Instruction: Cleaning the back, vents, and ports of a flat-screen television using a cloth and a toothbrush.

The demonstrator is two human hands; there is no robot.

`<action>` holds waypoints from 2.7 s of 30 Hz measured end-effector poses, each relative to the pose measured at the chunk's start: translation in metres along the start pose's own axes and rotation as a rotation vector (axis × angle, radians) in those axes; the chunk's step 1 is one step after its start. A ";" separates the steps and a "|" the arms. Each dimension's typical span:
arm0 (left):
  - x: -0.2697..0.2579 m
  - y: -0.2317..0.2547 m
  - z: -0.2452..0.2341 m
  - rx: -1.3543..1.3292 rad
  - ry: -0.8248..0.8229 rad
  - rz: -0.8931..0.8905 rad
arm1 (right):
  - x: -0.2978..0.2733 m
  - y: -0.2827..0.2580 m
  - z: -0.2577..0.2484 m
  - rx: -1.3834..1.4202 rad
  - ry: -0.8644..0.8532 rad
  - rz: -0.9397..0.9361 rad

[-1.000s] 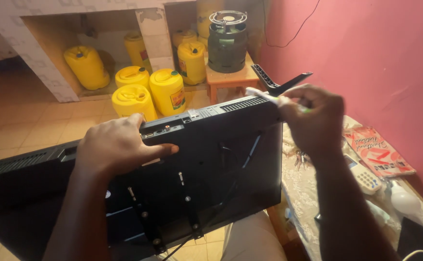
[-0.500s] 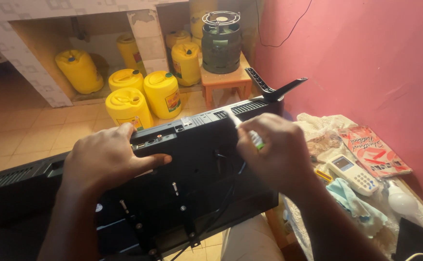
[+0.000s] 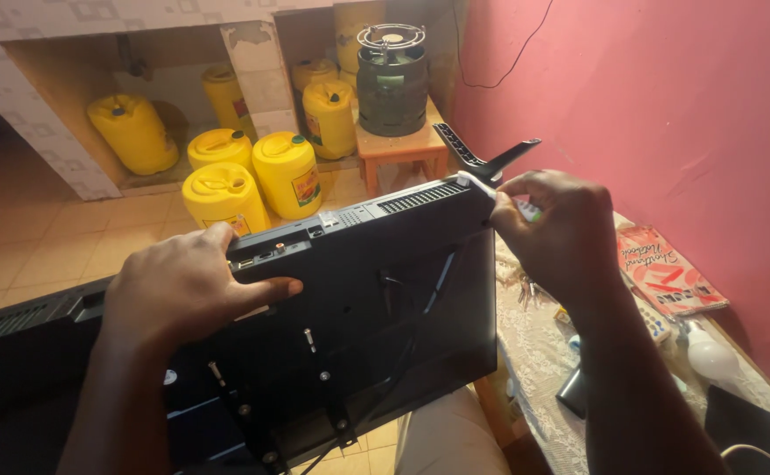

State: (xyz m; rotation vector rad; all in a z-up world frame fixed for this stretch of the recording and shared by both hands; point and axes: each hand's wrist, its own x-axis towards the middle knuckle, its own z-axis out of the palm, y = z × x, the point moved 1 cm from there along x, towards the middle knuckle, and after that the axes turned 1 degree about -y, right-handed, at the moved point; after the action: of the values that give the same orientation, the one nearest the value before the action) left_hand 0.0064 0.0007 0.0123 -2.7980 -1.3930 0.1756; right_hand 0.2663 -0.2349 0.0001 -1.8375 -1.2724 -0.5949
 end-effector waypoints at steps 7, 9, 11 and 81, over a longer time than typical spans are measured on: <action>-0.007 0.005 -0.007 0.015 -0.029 -0.020 | -0.014 -0.042 0.019 0.035 -0.025 -0.025; -0.006 0.004 -0.004 -0.014 -0.012 -0.014 | -0.019 -0.062 0.017 0.166 -0.112 0.022; -0.007 0.006 -0.005 -0.012 -0.013 -0.022 | -0.022 -0.061 0.017 0.232 -0.113 -0.032; -0.013 0.004 -0.013 -0.036 -0.035 -0.028 | -0.005 -0.002 0.010 0.125 -0.023 0.085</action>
State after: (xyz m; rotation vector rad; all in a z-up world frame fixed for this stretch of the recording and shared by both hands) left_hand 0.0037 -0.0115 0.0259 -2.8163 -1.4558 0.2026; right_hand 0.2623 -0.2290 -0.0092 -1.7898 -1.2125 -0.4399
